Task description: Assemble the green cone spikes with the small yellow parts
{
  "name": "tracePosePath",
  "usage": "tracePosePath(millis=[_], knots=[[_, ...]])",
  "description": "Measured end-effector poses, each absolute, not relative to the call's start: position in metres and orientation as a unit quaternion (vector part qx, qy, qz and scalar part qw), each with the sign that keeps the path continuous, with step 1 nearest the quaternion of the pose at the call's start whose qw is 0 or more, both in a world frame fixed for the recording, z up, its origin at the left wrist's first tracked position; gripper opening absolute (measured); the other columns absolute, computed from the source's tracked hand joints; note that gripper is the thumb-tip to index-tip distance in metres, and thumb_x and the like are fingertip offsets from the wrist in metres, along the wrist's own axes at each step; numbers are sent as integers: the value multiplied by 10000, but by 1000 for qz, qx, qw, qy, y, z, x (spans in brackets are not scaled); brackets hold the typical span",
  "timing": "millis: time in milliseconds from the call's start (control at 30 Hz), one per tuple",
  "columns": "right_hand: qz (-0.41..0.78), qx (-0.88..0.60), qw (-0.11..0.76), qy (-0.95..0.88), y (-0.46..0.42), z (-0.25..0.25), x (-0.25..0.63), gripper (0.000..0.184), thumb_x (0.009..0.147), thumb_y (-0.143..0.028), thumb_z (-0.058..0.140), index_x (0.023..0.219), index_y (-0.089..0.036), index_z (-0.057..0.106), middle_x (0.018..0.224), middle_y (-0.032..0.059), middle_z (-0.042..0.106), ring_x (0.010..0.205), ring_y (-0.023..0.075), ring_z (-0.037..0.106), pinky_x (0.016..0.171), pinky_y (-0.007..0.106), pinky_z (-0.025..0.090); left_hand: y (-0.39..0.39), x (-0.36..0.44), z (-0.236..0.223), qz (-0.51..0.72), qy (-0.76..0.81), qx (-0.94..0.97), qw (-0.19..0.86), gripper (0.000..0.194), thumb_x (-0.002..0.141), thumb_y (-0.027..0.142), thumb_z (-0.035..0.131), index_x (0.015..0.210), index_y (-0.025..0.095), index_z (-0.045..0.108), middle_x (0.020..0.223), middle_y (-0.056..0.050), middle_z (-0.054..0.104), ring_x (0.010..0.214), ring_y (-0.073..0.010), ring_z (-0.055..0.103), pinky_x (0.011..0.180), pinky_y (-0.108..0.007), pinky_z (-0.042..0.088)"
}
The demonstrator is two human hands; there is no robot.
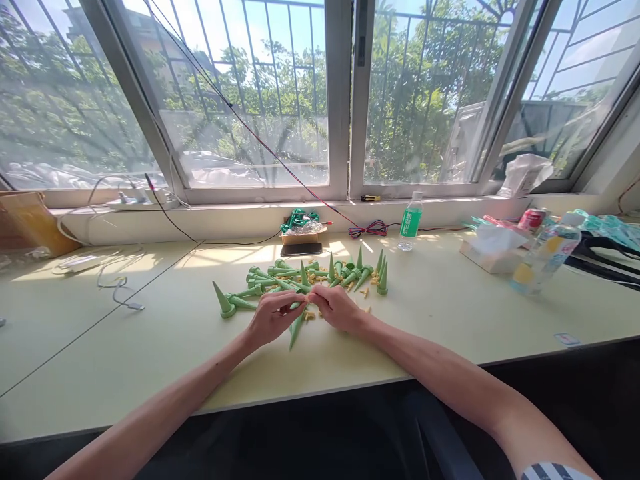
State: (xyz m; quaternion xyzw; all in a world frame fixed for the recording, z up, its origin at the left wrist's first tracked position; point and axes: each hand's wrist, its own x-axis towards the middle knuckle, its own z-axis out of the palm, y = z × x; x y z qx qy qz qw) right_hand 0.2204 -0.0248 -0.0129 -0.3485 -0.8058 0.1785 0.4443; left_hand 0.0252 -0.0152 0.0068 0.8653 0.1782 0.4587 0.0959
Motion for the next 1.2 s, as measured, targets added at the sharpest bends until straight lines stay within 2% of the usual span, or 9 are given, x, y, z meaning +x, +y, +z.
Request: tracePosePath(millis=[167, 367, 700, 933, 1200], knots=[[179, -334, 438, -815, -27, -12, 221, 330, 996, -363, 368, 748, -182, 486, 584, -62, 354, 528, 85, 308, 534, 221, 301, -18, 25, 7, 452, 186, 867, 93, 123, 897, 189, 585, 820, 156, 674, 625, 18, 584, 494, -64, 372, 465, -179, 325], [185, -329, 432, -819, -28, -13, 221, 344, 1003, -369, 354, 733, -185, 461, 569, -62, 377, 526, 85, 322, 540, 221, 304, -23, 27, 10, 458, 176, 868, 85, 126, 890, 177, 578, 798, 151, 660, 578, 33, 530, 470, -60, 332, 440, -180, 294], [197, -357, 444, -798, -26, -10, 221, 340, 988, -379, 375, 707, -197, 435, 532, -64, 365, 510, 92, 307, 510, 218, 290, -19, 28, 6, 468, 186, 861, 71, 105, 899, 196, 590, 856, 158, 678, 624, 24, 577, 487, -60, 378, 468, -175, 327], [168, -366, 435, -806, -25, -5, 222, 354, 977, -375, 373, 673, -198, 408, 554, -60, 323, 521, 93, 273, 511, 227, 266, -18, 29, 7, 468, 181, 864, 38, 115, 903, 197, 588, 844, 170, 684, 564, 44, 494, 469, -63, 378, 467, -179, 325], [150, -361, 430, -814, -24, -5, 224, 367, 977, -364, 369, 648, -206, 332, 551, -67, 285, 514, 93, 242, 513, 233, 241, -16, 30, 7, 476, 170, 863, 11, 101, 887, 153, 596, 861, 161, 693, 567, 45, 494, 467, -61, 380, 462, -177, 320]])
